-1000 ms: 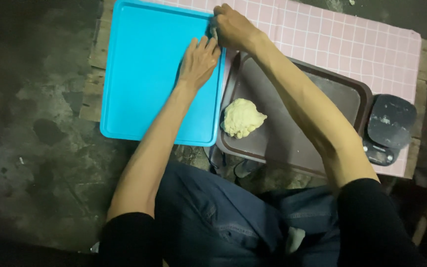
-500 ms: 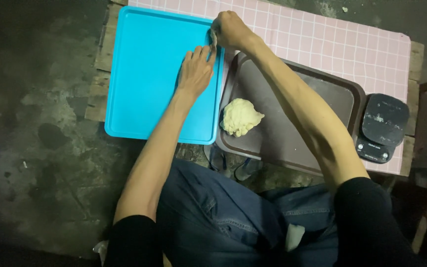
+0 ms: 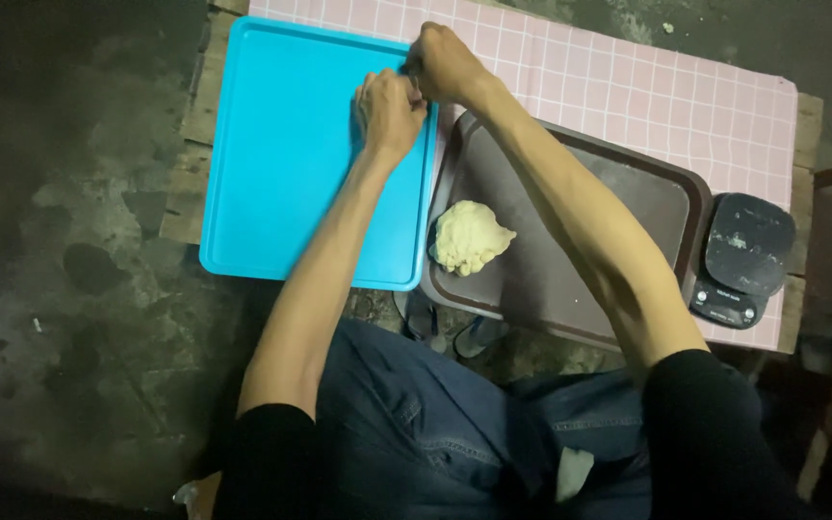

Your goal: The person sits cross-legged and shapes a piece of dough by hand. They roll the dough into a long, thin rope on a brown tray, then fold it into a curved shape and place it onto a blue tray. This process is repeated with another piece of dough.

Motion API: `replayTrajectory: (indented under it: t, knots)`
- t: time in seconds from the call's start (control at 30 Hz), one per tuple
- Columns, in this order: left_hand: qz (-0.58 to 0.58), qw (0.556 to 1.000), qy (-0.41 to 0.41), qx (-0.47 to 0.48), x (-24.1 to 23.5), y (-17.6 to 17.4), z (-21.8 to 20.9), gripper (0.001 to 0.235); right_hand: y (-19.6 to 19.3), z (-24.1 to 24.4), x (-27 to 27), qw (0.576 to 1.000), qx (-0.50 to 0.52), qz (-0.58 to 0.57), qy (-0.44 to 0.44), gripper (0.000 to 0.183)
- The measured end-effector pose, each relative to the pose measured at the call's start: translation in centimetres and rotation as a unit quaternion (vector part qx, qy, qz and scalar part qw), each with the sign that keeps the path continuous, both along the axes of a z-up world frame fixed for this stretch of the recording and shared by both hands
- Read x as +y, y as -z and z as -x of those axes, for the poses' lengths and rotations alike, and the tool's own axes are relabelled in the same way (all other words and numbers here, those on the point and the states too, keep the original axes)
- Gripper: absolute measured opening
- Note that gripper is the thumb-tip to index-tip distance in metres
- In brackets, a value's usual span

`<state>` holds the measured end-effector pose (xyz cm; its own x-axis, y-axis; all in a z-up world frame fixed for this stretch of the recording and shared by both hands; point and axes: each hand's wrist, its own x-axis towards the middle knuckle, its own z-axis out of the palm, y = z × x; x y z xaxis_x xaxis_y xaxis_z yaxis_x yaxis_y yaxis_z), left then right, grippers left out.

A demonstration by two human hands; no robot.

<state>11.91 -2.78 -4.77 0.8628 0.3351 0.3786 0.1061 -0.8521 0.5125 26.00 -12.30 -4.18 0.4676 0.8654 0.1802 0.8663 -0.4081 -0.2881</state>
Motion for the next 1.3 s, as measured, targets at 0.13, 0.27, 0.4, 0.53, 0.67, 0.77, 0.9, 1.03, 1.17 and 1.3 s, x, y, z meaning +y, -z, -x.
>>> replayTrajectory:
  t: [0.13,0.27,0.4,0.53,0.67,0.77,0.9,1.03,1.17,1.3]
  knots:
    - [0.061,0.998,-0.035,0.002,0.3,0.2,-0.8,0.027,1.1,-1.1,0.8,1.0,-0.012,-0.004,-0.012,0.011]
    - [0.087,0.984,-0.1,0.116,-0.5,-2.2,-0.9,0.017,-0.3,-1.1,1.6,0.992,0.068,0.039,0.095,0.013]
    - [0.106,0.982,-0.11,0.108,-0.8,-1.9,-0.6,0.014,-0.6,-1.1,1.6,0.985,0.112,0.049,0.124,0.012]
    - [0.079,0.992,-0.082,0.061,-0.3,-1.1,0.1,0.025,-2.1,-0.1,1.6,0.983,0.132,0.016,0.13,0.016]
    - [0.078,0.995,-0.055,0.027,-0.4,-0.9,0.7,0.029,-2.7,0.2,1.1,0.983,0.141,-0.019,0.12,0.028]
    - [0.073,0.996,-0.045,0.023,-0.2,-0.4,0.7,0.03,-3.5,0.8,0.8,0.983,0.147,-0.028,0.105,0.034]
    - [0.083,0.996,-0.024,-0.009,0.2,0.3,0.5,0.019,-4.1,1.2,0.6,0.98,0.158,-0.027,0.115,0.035]
    - [0.089,0.995,-0.021,0.037,0.2,-1.0,0.8,0.016,-2.8,1.0,0.6,0.985,0.136,-0.044,0.098,0.022]
    - [0.068,0.996,-0.049,0.008,-0.3,-0.8,0.5,0.022,-0.7,0.1,0.8,0.988,0.097,-0.07,0.102,0.027]
    - [0.061,0.996,-0.068,0.005,-0.5,-0.6,0.3,0.019,-0.2,0.4,1.2,0.985,0.058,-0.137,0.087,0.013]
